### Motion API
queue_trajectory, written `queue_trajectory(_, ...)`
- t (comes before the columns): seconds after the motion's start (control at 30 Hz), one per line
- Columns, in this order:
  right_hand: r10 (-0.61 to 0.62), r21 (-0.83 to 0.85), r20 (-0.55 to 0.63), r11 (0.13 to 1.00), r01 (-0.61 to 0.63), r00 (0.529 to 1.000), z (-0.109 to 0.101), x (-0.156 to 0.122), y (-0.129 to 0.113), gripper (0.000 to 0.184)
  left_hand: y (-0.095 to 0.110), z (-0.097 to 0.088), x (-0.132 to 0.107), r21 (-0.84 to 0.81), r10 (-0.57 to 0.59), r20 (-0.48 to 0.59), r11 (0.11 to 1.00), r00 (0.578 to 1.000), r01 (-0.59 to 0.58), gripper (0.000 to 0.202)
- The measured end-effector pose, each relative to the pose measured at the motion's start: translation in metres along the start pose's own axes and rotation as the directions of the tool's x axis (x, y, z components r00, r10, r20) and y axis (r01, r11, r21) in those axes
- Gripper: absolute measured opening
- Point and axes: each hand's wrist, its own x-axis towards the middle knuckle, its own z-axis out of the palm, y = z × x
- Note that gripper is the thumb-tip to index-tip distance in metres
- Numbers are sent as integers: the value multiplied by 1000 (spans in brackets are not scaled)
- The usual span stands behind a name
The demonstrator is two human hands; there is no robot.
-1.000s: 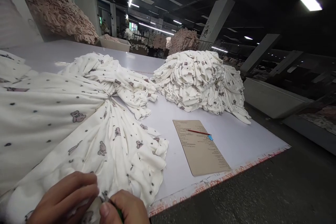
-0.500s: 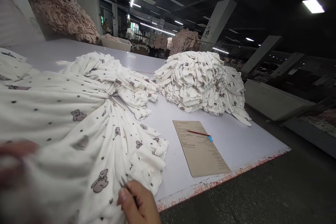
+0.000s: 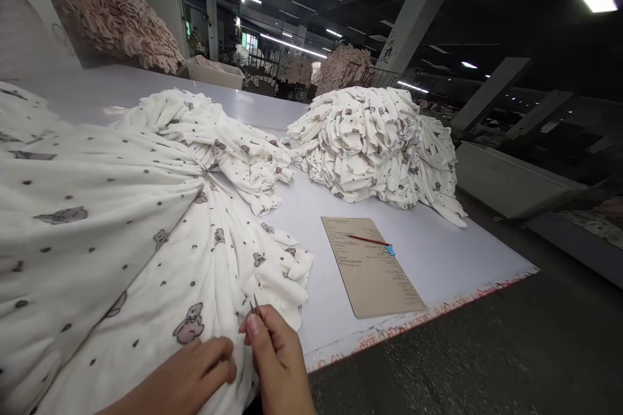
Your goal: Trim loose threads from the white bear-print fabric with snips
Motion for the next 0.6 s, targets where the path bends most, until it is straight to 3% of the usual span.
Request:
queue_trajectory(0.1,-4,-11,-2,1000,4,1000,-8,-4,8,45,5,28,12,40,20,19,999,1000,-20,17)
queue_trajectory(0.2,5,-16,-35,1000,-5,999,-16,-7,15,44,4,28,14,-6,12,60,1000,998,-11,19)
queue_trajectory(0.27,8,-9,-52,1000,-8,999,-19,-8,17,44,4,14,15,-87,-15,91,996,996,23,13)
queue_trajectory(0.37,-6,5,-51,1000,6,999,-20,-9,18,44,4,-23,17,-246,-106,105,961,989,129,12)
queue_trajectory(0.43,-8,2,-42,1000,9,999,-18,-9,17,45,4,-49,18,-403,-213,98,885,972,234,17)
queue_trajectory(0.47,-15,-4,-41,1000,15,999,-16,-10,16,45,3,-61,18,-536,-302,110,785,947,312,21)
queue_trajectory(0.5,-27,-17,-42,1000,26,999,-13,-10,16,46,3,-70,19,-678,-399,144,626,905,384,23)
queue_trajectory(0.6,-137,-66,-79,989,132,987,0,-12,18,47,7,-89,21,-904,-590,334,22,735,428,22)
